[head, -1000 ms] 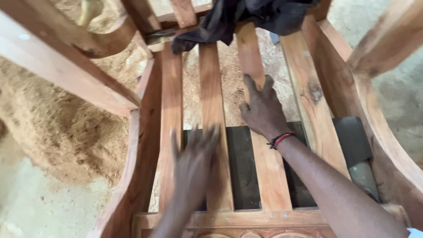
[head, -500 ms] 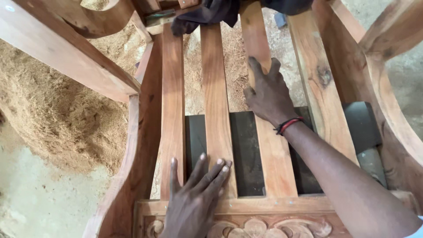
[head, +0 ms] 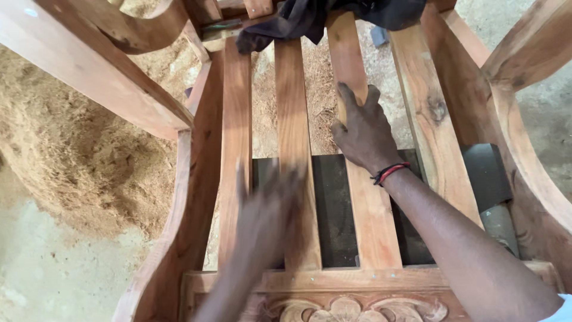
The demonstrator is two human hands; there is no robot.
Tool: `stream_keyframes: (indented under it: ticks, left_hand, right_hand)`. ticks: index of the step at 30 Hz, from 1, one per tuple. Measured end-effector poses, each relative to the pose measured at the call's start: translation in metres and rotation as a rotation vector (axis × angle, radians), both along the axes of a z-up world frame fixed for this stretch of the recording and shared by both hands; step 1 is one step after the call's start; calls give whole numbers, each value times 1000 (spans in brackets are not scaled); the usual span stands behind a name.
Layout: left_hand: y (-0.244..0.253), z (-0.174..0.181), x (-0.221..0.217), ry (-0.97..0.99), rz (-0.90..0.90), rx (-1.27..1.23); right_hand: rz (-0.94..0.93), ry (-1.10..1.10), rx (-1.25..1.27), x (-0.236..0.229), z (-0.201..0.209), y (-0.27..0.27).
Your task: The person sands the wooden slats and the decorative floral carving on the back of a wooden chair by hand and brushes away the dust with a paintbrush.
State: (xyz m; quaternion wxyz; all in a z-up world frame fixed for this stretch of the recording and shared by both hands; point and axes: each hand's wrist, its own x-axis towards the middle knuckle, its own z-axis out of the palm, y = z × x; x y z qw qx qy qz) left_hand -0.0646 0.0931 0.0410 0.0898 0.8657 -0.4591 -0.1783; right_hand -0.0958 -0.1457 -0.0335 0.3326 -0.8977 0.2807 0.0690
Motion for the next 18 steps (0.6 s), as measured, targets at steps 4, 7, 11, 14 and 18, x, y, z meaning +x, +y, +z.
stream_keyframes:
  ticks: [4,7,11,14,18]
  left_hand:
    - [15,17,-18,-53,16,-9]
    - [-19,-40,42,-77,1,63]
    - [-109,-100,144,-144,30,152]
    - [-96,-91,130,-224,-15,34]
    - [-2,-1,4,-79,-34,25]
  right_hand:
    - [-2,68,24,2,3,1]
    - [3,58,13,2,6,-1]
    - [-2,51,31,4,11,0]
    - [-9,55,31,4,12,0]
    - [-1,-40,-2,0,4,0]
